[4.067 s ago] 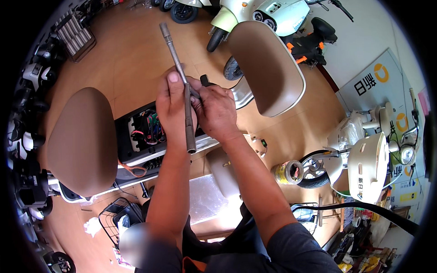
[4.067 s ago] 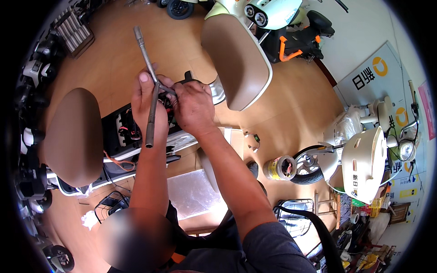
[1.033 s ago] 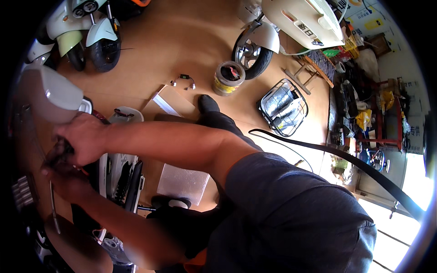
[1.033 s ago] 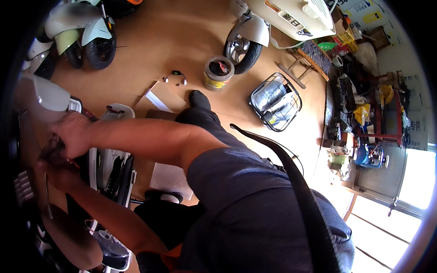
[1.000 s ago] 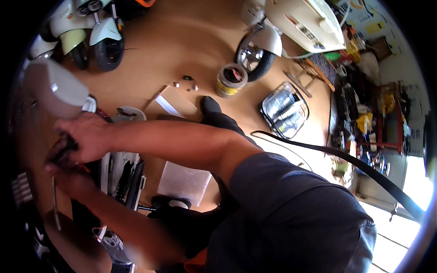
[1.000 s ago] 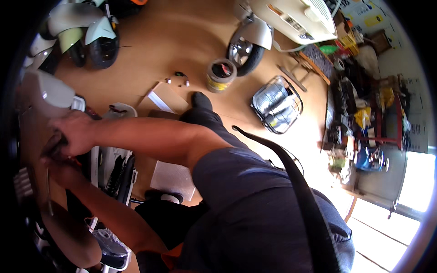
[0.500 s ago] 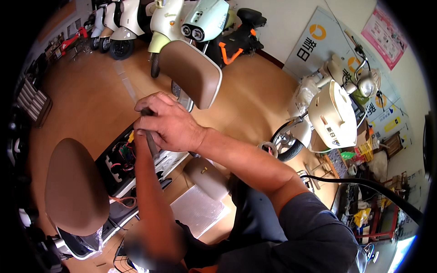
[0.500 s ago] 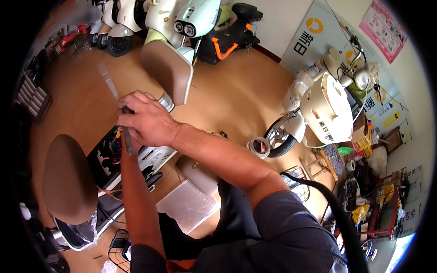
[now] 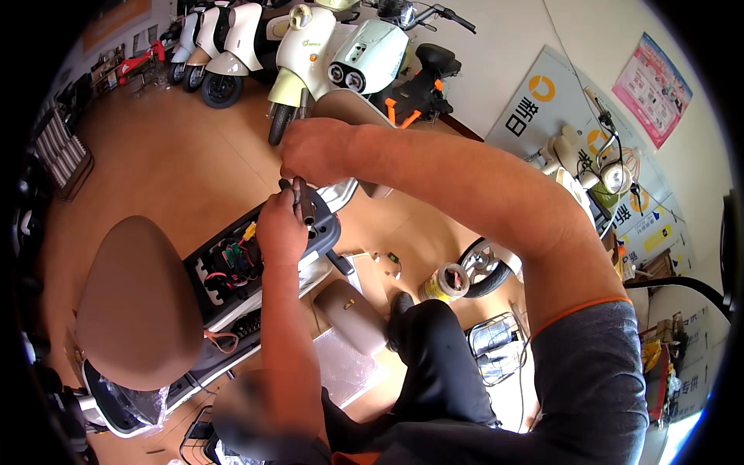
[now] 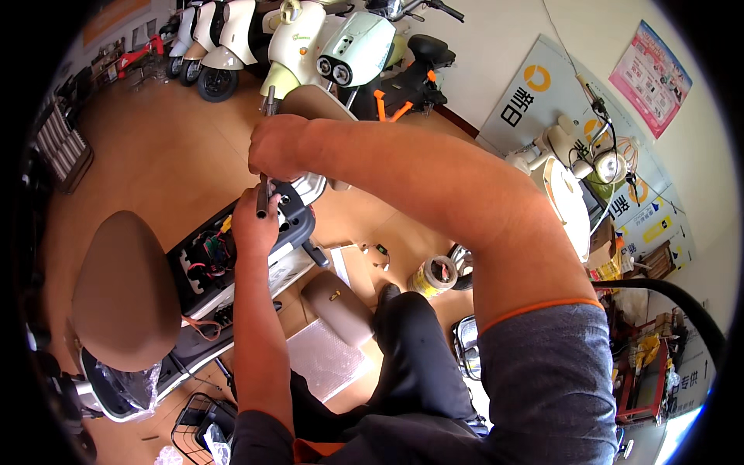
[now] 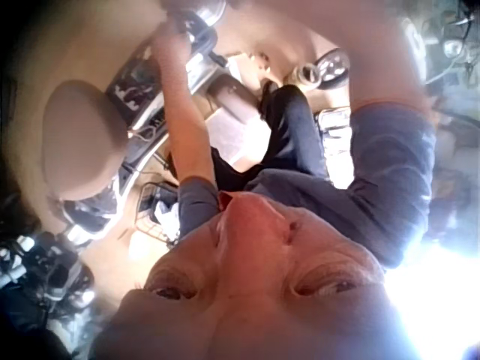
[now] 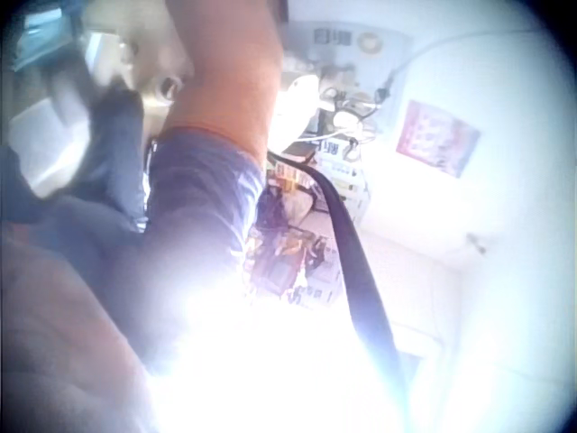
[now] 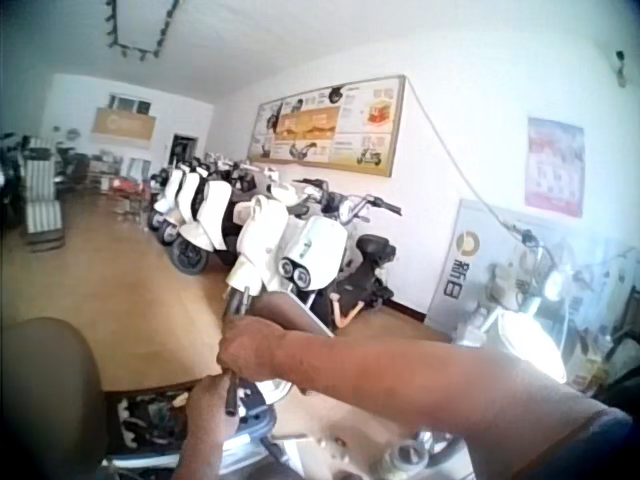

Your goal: The person unpacks a plastic part and installs it into the seat compartment of an electric scooter. They then retrieve a socket wrench and use it to tighten bolts securing the part within the scooter's internal wiring area.

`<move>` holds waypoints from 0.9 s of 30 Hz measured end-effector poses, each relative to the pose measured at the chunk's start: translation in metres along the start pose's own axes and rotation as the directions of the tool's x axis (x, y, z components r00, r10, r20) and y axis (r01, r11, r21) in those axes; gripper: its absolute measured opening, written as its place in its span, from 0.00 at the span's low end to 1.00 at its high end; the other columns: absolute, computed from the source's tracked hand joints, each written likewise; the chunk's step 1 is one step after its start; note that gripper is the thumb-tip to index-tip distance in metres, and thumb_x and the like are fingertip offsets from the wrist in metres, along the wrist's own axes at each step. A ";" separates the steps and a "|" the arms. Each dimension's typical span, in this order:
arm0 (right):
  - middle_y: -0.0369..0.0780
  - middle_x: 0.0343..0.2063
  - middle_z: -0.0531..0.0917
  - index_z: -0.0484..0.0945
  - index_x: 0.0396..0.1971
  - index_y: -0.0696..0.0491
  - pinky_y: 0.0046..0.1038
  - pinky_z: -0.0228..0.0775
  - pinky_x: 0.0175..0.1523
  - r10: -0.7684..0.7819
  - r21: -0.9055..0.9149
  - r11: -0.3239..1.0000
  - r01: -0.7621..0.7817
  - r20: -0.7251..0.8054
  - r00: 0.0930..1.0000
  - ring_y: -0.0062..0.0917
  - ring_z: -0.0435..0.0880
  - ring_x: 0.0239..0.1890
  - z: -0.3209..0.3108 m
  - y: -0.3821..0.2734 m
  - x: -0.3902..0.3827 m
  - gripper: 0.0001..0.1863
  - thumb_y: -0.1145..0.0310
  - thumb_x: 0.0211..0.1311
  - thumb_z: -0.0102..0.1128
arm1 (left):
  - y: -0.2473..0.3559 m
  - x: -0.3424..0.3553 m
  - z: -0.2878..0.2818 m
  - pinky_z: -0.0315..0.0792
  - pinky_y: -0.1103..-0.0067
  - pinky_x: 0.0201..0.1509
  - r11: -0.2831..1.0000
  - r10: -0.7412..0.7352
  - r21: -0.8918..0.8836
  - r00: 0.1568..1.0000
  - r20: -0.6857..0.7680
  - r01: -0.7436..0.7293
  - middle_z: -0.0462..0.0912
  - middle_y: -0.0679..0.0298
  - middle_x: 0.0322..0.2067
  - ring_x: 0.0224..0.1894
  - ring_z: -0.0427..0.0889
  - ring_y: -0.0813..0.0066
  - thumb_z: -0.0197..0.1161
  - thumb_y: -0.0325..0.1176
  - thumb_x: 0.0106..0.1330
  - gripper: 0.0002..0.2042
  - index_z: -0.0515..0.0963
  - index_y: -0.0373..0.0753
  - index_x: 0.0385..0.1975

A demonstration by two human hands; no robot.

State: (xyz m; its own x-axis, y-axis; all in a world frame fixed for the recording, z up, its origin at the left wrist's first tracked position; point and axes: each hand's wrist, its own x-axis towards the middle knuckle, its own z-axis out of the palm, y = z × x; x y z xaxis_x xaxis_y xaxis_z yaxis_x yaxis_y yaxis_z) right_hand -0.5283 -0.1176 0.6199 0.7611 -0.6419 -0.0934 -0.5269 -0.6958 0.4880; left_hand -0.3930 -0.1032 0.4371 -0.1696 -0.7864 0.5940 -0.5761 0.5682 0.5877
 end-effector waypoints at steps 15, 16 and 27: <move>0.38 0.34 0.91 0.92 0.34 0.47 0.40 0.83 0.37 0.417 -0.008 0.898 -0.441 0.338 0.844 0.36 0.92 0.40 -0.035 -0.043 0.033 0.09 0.62 0.57 0.68 | 0.009 0.002 -0.005 0.76 0.55 0.48 0.990 -0.080 -0.110 0.994 0.073 0.088 0.86 0.47 0.39 0.44 0.83 0.42 0.68 0.33 0.67 0.10 0.82 0.36 0.44; 0.38 0.34 0.91 0.92 0.34 0.47 0.40 0.83 0.37 0.417 -0.008 0.895 -0.445 0.364 0.833 0.36 0.92 0.40 -0.036 -0.047 0.029 0.09 0.61 0.58 0.69 | 0.007 0.001 -0.004 0.76 0.55 0.48 0.987 -0.071 -0.141 0.996 0.053 0.078 0.86 0.47 0.39 0.44 0.83 0.41 0.69 0.32 0.66 0.10 0.82 0.36 0.43; 0.29 0.31 0.87 0.86 0.28 0.42 0.32 0.69 0.56 -0.349 -0.298 0.888 0.351 0.064 0.935 0.28 0.81 0.52 -0.016 -0.015 -0.008 0.03 0.61 0.56 0.67 | 0.006 -0.003 -0.006 0.77 0.57 0.45 0.999 -0.001 -0.039 1.000 -0.002 0.001 0.83 0.52 0.34 0.41 0.83 0.46 0.73 0.32 0.61 0.10 0.80 0.36 0.35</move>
State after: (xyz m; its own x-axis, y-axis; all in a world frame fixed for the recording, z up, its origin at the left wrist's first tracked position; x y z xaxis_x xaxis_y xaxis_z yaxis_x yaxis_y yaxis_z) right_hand -0.5210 -0.0969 0.6273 0.8714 -0.3782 -0.3126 -0.0876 -0.7468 0.6593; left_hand -0.3910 -0.0965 0.4422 -0.1673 -0.7861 0.5950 -0.5441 0.5769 0.6092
